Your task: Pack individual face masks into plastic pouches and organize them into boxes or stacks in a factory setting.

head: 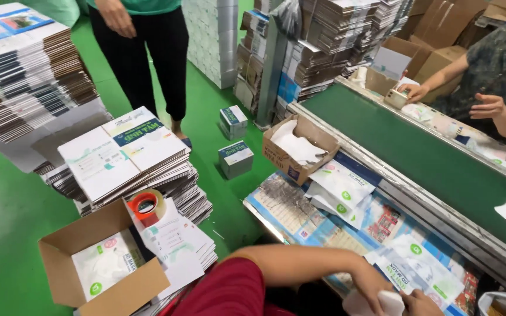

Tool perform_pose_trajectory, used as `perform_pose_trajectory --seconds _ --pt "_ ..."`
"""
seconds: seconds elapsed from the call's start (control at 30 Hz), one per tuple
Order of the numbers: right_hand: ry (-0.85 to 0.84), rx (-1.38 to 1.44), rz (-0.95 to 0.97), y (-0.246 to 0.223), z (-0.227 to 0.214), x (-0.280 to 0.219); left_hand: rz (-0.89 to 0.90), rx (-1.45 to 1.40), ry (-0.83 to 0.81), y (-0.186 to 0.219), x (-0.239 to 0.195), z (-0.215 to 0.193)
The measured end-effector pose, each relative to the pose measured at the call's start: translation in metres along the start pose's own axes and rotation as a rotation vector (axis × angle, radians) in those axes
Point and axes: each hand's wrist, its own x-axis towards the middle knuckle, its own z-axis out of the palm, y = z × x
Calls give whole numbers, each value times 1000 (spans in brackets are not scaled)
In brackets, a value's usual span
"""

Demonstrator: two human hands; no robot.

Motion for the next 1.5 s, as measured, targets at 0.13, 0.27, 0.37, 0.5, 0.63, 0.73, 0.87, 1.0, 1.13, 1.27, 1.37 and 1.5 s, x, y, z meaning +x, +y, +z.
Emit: perform_pose_trajectory --seconds 0.13,0.27,0.37,0.5,0.63,0.73,0.87,1.0,1.13,1.27,1.37,1.5 --pt "-234 -78 256 -126 -135 3 -88 269 0 -25 34 51" --pt "-85 -60 426 -156 -170 15 -254 286 -41 -21 37 68" --pt "-30 -84 220 -176 -197 22 -199 340 -32 -12 36 76" --pt "-20 -53 170 -203 -223 40 -188 290 91 3 12 73" --pt "322 212 177 -225 -266 38 -136 125 216 0 -15 62" --pt "389 253 149 -230 -298 35 -192 -407 152 64 -96 -31" --pt "306 502 209 -257 -323 26 123 -904 201 61 -132 -52" --pt "173 741 529 -284 -334 29 29 -603 523 98 -142 -68" --pt "477 400 217 -312 -305 30 -300 -287 849 144 -141 -71" --pt "413 234 151 -341 -292 33 -242 -495 893 106 -128 -23" --pt "468 284 295 -340 -276 32 -180 -999 916 83 -119 9" --pt "403 357 172 -351 -275 20 -37 -1649 864 104 -118 35"
